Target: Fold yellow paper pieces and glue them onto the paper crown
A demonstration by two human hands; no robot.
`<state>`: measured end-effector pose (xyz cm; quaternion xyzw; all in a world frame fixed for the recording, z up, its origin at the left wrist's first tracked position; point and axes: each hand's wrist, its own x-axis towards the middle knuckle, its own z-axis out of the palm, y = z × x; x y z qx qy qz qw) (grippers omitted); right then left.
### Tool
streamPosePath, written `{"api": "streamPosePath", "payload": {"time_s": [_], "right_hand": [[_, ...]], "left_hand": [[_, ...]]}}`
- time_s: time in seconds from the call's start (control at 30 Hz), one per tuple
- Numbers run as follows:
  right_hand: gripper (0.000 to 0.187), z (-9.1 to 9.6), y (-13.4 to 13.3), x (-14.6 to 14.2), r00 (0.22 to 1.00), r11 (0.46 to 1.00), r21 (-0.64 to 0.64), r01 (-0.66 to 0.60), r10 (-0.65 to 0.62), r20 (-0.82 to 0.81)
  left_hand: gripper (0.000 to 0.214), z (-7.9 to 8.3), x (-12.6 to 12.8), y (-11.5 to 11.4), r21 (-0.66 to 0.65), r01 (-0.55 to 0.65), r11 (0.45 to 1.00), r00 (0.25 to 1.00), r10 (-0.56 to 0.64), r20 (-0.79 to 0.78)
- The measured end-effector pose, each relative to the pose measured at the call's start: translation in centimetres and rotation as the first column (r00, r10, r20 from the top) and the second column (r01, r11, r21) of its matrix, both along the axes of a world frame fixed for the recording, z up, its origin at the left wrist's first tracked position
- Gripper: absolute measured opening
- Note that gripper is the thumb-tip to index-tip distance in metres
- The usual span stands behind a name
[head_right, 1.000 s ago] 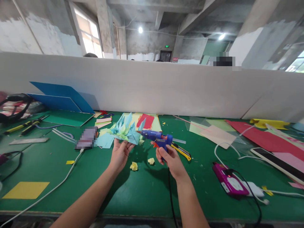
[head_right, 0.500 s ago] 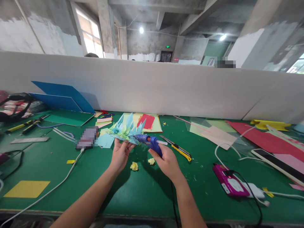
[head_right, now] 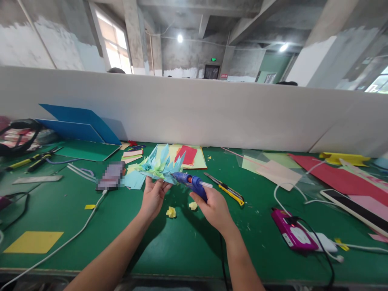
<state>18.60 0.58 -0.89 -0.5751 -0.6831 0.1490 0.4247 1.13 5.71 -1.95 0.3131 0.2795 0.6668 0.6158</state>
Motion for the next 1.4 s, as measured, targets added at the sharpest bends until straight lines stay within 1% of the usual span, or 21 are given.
{"api": "streamPosePath", "payload": {"time_s": [0.17,0.27,0.33,0.4,0.43,0.5,0.6,0.7,0.8,0.9,1.0,1.13,1.2,1.23,1.3,1.37,1.4], "right_hand": [[0.035,0.1,-0.2,0.2,0.998,1.0,-0.03,0.006,-0.008,-0.069],[0.033,0.0,-0.2,0.3,0.98,0.999,-0.032,-0.013,0.007,-0.198],[0.035,-0.2,-0.1,0.2,0.936,0.998,-0.027,-0.059,0.046,-0.348],[0.04,-0.6,0.2,0.1,0.876,0.997,-0.024,-0.069,0.049,-0.479],[0.043,-0.9,0.4,0.1,0.855,0.998,-0.028,-0.05,0.028,-0.519],[0.047,-1.4,1.0,0.4,0.842,0.999,-0.045,0.029,-0.049,-0.538],[0.048,-2.2,2.0,1.4,0.866,0.982,-0.086,0.168,-0.189,-0.463],[0.045,-3.0,2.7,2.6,0.902,0.947,-0.131,0.292,-0.319,-0.293],[0.034,-3.5,2.9,3.1,0.923,0.922,-0.165,0.351,-0.371,-0.105],[0.027,-3.7,3.0,2.6,0.927,0.905,-0.203,0.373,-0.37,0.053],[0.024,-3.7,3.5,2.1,0.911,0.882,-0.241,0.406,-0.369,0.182],[0.016,-3.4,4.2,1.8,0.881,0.851,-0.275,0.447,-0.366,0.3],[0.016,-3.0,4.3,1.7,0.87,0.847,-0.272,0.457,-0.362,0.335],[0.016,-2.7,4.2,1.6,0.869,0.852,-0.263,0.452,-0.353,0.348],[0.014,-2.0,3.8,1.2,0.882,0.882,-0.244,0.402,-0.302,0.362],[0.009,-1.3,3.3,0.8,0.914,0.924,-0.251,0.289,-0.189,0.359],[0.011,-1.0,3.0,0.5,0.929,0.937,-0.27,0.222,-0.119,0.35]], "left_hand": [[0.047,0.0,0.0,0.0,0.005,-0.012,1.0,1.0,0.012,-0.001],[0.05,0.0,0.0,0.0,0.009,-0.025,1.0,1.0,0.025,0.002],[0.05,0.0,0.0,0.0,0.011,-0.033,0.999,0.999,0.033,0.004],[0.05,0.0,0.0,0.0,0.014,-0.039,0.999,0.999,0.039,0.005],[0.051,0.0,0.0,0.0,0.016,-0.042,0.999,0.999,0.042,0.005],[0.051,0.0,0.0,0.0,0.019,-0.051,0.999,0.999,0.051,0.004],[0.05,-0.1,0.0,0.1,0.03,-0.075,0.997,0.997,0.075,0.004],[0.048,-0.3,0.0,0.2,0.044,-0.111,0.993,0.994,0.11,0.007],[0.05,-0.4,-0.1,0.3,0.052,-0.137,0.989,0.991,0.137,0.008],[0.053,-0.5,-0.1,0.3,0.057,-0.144,0.988,0.99,0.144,0.005],[0.054,-0.7,0.0,0.3,0.06,-0.143,0.988,0.99,0.143,0.001],[0.057,-0.8,0.0,0.4,0.067,-0.139,0.988,0.99,0.139,-0.001],[0.058,-0.8,0.0,0.4,0.07,-0.132,0.989,0.991,0.132,-0.002],[0.058,-0.8,0.0,0.4,0.071,-0.129,0.989,0.992,0.129,-0.001],[0.056,-0.7,0.0,0.4,0.072,-0.124,0.99,0.992,0.125,0.0],[0.054,-0.7,0.1,0.3,0.072,-0.121,0.99,0.993,0.121,-0.001],[0.054,-0.7,0.1,0.3,0.072,-0.118,0.99,0.993,0.119,-0.002]]}}
